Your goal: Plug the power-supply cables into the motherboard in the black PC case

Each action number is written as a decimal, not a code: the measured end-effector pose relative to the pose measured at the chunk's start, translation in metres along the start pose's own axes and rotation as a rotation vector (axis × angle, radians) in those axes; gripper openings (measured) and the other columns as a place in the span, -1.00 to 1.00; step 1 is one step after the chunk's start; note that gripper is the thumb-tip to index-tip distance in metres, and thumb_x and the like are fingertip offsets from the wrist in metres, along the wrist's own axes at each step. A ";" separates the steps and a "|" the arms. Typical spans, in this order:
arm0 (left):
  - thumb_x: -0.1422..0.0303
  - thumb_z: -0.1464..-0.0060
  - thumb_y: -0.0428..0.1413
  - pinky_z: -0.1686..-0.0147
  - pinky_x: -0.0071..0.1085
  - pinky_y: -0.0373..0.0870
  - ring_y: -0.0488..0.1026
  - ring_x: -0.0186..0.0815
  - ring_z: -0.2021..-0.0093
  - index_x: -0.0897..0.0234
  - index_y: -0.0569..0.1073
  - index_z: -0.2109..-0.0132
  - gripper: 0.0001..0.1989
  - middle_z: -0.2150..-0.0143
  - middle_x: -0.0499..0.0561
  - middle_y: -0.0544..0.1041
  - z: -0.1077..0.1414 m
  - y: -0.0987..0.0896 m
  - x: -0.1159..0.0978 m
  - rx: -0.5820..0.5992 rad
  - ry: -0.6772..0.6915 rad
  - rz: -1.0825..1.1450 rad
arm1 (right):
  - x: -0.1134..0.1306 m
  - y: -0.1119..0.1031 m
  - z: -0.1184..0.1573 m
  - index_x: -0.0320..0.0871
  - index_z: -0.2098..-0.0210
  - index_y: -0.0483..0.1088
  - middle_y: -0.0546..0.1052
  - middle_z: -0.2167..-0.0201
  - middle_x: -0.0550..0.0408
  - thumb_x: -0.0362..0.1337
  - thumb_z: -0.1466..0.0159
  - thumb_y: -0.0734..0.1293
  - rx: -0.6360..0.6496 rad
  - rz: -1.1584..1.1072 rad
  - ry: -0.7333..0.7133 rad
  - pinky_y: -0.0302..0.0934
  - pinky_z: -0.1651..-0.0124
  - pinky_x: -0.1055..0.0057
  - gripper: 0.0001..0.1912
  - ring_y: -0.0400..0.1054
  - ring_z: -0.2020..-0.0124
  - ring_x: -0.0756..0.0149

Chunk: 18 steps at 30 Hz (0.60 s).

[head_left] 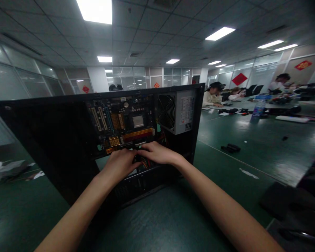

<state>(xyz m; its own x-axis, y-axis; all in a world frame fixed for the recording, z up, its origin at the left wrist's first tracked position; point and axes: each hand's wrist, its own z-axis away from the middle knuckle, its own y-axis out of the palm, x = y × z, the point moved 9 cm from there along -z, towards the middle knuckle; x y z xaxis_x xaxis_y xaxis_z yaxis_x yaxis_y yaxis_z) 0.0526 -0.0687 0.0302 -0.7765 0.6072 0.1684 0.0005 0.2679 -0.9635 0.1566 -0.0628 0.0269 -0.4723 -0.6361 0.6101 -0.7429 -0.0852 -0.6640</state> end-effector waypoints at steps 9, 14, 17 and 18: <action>0.40 -0.22 0.27 -0.26 -0.10 0.46 0.45 0.00 -0.35 0.06 0.06 -0.55 -0.12 -0.43 0.15 0.42 0.001 0.005 -0.010 -0.102 0.219 0.215 | -0.005 0.004 -0.002 -0.13 0.05 0.64 0.69 0.01 0.07 -0.13 -0.43 0.35 0.063 -0.132 -0.067 0.32 -0.12 0.32 -0.72 0.53 -0.04 0.12; 0.41 -0.22 0.26 -0.32 -0.10 0.40 0.46 -0.01 -0.34 0.21 0.28 -0.44 -0.30 -0.38 0.21 0.47 -0.003 0.001 -0.010 -0.169 0.251 0.293 | -0.011 -0.010 0.003 -0.22 0.31 0.63 0.64 0.39 0.07 -0.09 -0.39 0.42 -0.095 0.112 0.143 0.27 0.20 0.38 -0.69 0.53 0.27 0.17; 0.40 -0.22 0.25 -0.29 -0.14 0.41 0.50 -0.01 -0.30 0.24 0.42 -0.34 -0.44 -0.31 0.20 0.54 -0.003 0.000 -0.012 -0.113 0.251 0.312 | 0.029 -0.012 0.033 -0.19 0.17 0.61 0.66 0.16 -0.07 -0.22 -0.35 0.47 -0.383 0.310 0.095 0.34 0.04 0.29 -0.84 0.53 0.10 0.12; 0.40 -0.23 0.23 -0.26 -0.15 0.44 0.51 0.00 -0.28 0.24 0.45 -0.31 -0.48 -0.29 0.20 0.56 -0.003 0.001 -0.011 -0.082 0.236 0.303 | 0.050 -0.006 0.046 -0.18 0.07 0.59 0.64 0.02 -0.12 -0.23 -0.39 0.43 -0.453 0.311 0.002 0.36 -0.05 0.25 -0.82 0.51 -0.01 0.11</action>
<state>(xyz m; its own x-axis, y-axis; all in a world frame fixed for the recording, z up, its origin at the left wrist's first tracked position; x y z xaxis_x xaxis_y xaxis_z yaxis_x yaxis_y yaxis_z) 0.0636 -0.0729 0.0282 -0.5674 0.8206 -0.0685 0.2652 0.1034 -0.9586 0.1595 -0.1295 0.0418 -0.7030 -0.5770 0.4157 -0.6976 0.4458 -0.5610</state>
